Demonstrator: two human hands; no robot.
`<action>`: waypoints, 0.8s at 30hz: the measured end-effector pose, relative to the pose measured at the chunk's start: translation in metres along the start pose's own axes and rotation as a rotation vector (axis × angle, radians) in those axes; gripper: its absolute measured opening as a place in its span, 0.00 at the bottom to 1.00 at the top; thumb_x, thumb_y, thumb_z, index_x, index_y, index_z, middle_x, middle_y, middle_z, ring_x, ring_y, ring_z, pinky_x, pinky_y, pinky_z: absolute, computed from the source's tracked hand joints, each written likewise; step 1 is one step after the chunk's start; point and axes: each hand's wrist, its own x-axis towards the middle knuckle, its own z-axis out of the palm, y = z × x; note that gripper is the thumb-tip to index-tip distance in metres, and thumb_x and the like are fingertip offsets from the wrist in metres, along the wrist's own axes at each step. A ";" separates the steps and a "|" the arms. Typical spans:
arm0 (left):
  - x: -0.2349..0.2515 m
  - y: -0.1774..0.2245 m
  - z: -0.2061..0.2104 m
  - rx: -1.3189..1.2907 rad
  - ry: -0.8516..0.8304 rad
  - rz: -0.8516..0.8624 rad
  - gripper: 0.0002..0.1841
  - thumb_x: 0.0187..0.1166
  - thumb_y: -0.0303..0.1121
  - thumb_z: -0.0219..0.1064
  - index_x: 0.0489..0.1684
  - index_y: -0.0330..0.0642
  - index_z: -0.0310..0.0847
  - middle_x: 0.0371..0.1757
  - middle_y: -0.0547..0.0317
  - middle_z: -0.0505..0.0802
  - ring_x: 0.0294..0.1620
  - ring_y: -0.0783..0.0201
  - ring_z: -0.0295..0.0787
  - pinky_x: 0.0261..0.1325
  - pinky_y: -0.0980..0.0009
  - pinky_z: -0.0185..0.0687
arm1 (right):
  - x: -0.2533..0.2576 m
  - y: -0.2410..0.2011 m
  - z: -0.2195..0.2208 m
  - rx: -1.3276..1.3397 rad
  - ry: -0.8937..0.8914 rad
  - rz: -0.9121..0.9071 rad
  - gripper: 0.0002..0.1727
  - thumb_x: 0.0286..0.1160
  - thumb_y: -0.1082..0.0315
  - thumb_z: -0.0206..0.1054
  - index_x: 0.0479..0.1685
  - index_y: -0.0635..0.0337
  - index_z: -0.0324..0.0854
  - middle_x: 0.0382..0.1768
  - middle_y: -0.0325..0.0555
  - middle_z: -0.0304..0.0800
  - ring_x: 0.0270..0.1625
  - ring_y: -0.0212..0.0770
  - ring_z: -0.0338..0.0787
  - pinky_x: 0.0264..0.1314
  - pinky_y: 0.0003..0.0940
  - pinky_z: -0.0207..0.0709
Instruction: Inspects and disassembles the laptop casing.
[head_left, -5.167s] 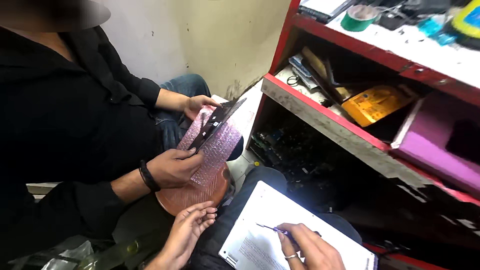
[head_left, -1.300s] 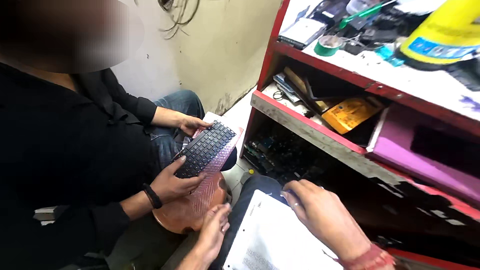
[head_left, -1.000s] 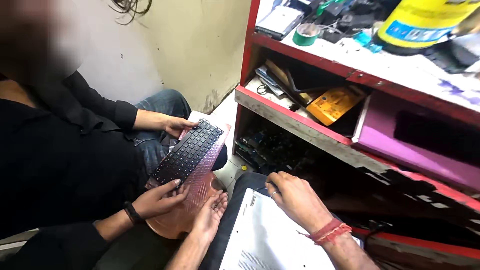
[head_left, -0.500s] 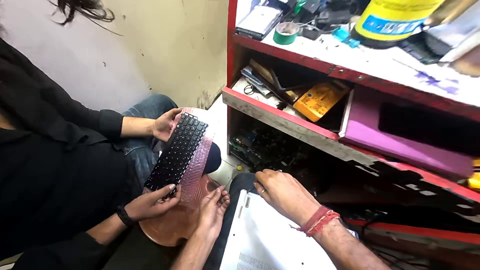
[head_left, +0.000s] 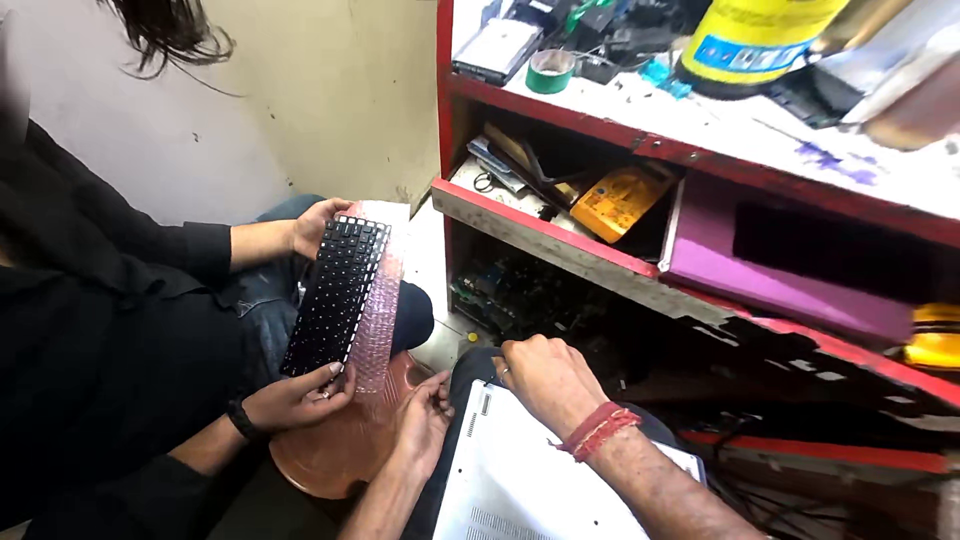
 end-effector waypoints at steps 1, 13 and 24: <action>0.000 0.000 0.001 0.011 -0.012 0.001 0.17 0.92 0.29 0.47 0.52 0.32 0.84 0.25 0.61 0.79 0.22 0.68 0.74 0.31 0.76 0.75 | -0.001 -0.002 -0.002 0.001 -0.012 0.013 0.17 0.87 0.57 0.61 0.36 0.58 0.88 0.33 0.53 0.91 0.43 0.55 0.92 0.42 0.51 0.82; 0.006 -0.008 0.016 0.558 -0.471 0.430 0.02 0.69 0.21 0.70 0.33 0.37 0.87 0.27 0.64 0.91 0.30 0.75 0.86 0.40 0.75 0.84 | 0.006 0.006 0.006 -0.004 -0.065 -0.541 0.15 0.79 0.81 0.62 0.61 0.64 0.84 0.58 0.59 0.88 0.65 0.61 0.86 0.67 0.57 0.78; 0.022 -0.011 0.018 0.977 -0.428 1.022 0.07 0.71 0.29 0.70 0.30 0.33 0.91 0.30 0.54 0.92 0.34 0.69 0.89 0.46 0.73 0.86 | -0.008 -0.020 -0.027 -0.131 -0.241 -0.189 0.17 0.85 0.78 0.53 0.68 0.69 0.75 0.57 0.67 0.87 0.62 0.66 0.88 0.60 0.59 0.80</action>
